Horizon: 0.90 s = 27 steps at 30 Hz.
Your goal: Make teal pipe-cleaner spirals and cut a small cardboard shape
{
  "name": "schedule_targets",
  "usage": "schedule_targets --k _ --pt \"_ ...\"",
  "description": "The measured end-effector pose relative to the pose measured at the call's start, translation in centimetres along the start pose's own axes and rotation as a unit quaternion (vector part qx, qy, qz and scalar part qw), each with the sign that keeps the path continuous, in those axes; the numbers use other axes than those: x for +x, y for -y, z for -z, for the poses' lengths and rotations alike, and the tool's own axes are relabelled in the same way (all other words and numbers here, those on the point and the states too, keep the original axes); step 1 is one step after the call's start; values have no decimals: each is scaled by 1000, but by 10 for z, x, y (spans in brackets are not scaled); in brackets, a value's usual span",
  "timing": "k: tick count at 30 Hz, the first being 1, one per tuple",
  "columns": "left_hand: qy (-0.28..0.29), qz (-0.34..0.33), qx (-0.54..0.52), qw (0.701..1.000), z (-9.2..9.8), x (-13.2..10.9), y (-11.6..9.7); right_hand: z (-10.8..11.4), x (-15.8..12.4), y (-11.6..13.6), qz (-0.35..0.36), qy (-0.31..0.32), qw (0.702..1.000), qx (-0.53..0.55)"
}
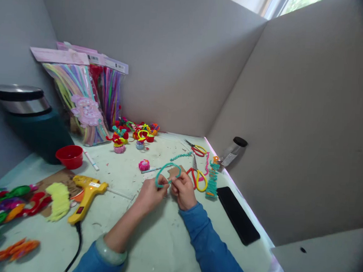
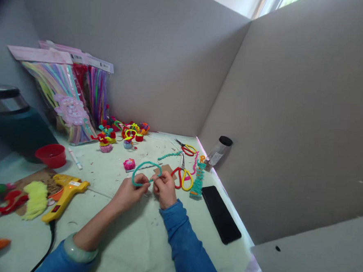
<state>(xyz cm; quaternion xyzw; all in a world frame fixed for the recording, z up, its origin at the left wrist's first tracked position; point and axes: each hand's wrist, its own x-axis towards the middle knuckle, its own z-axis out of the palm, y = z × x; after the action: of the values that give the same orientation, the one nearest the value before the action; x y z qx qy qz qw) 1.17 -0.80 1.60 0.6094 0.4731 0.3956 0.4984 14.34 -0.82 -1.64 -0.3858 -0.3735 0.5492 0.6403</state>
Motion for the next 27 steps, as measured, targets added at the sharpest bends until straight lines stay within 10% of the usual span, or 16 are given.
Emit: schedule_targets --k 7,15,27 --pt "136 141 -316 928 6 4 7 5 -3 0 16 74 996 -45" --pt "161 236 -391 875 9 6 6 8 -3 0 141 33 975 -170" --pt "123 195 -303 925 9 4 8 5 -11 10 349 32 854 -385"
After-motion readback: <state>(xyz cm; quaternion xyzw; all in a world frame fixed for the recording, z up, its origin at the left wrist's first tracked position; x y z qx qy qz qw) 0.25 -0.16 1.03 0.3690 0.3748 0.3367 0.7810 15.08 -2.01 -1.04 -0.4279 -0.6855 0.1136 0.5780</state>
